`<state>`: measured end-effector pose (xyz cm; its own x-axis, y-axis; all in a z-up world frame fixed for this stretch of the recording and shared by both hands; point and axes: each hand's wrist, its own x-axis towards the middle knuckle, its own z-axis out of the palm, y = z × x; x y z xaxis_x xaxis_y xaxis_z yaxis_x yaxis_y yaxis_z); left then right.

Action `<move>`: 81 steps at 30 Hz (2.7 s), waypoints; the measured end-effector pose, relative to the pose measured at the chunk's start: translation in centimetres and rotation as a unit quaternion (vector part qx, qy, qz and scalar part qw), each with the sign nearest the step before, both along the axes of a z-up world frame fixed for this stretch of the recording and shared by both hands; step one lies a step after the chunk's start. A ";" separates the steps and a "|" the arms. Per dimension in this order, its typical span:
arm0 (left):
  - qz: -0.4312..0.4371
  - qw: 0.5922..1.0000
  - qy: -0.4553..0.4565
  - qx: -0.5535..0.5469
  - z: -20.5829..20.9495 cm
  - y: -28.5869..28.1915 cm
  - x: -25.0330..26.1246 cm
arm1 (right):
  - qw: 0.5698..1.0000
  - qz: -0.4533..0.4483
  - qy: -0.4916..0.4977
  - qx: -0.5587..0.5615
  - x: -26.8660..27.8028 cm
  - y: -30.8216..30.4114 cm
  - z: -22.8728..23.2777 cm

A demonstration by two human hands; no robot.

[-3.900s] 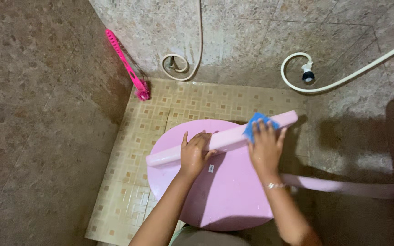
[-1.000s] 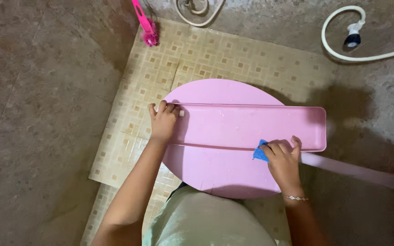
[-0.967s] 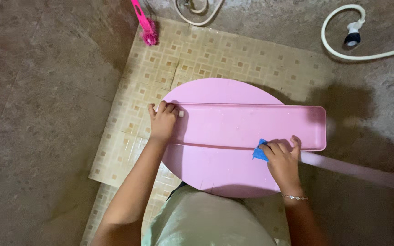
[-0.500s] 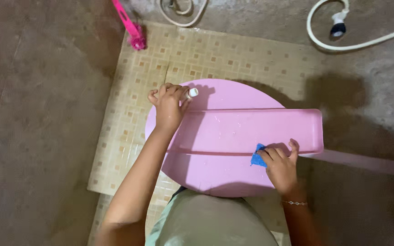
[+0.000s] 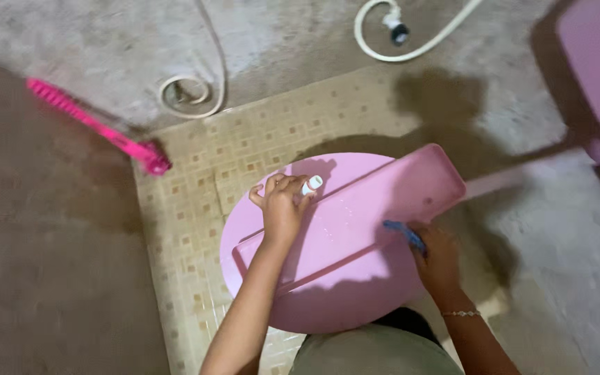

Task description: The person cleans a pink child-sized toilet using a blue sponge and a white brush. They wipe the seat, lid, and tank, then scrub the seat with the brush and rinse it with a handheld sprayer.

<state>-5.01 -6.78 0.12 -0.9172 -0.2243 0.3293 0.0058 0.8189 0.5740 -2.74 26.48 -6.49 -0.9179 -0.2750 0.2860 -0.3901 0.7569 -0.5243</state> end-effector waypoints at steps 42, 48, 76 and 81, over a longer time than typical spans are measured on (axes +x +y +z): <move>-0.243 0.970 -0.017 -0.010 20.8 32.0 37.6 | 0.688 -0.234 -0.171 -0.666 44.4 27.2 24.8; -0.315 0.948 -0.051 -0.006 20.4 36.9 43.9 | 0.634 -0.329 -0.121 -0.689 56.7 31.8 23.6; -0.216 0.765 -0.172 0.582 21.9 58.5 46.4 | 0.587 -0.312 -0.106 -0.739 65.1 52.4 18.9; -0.186 0.752 -0.178 0.607 21.1 59.1 43.8 | 0.606 -0.296 -0.122 -0.728 61.8 53.1 19.4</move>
<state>38.81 52.34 21.19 -0.9725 0.1326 -0.1917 -0.2257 -0.3301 0.9166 59.05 79.59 12.93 -0.7963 0.5036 -0.3351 -0.0522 -0.6091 -0.7914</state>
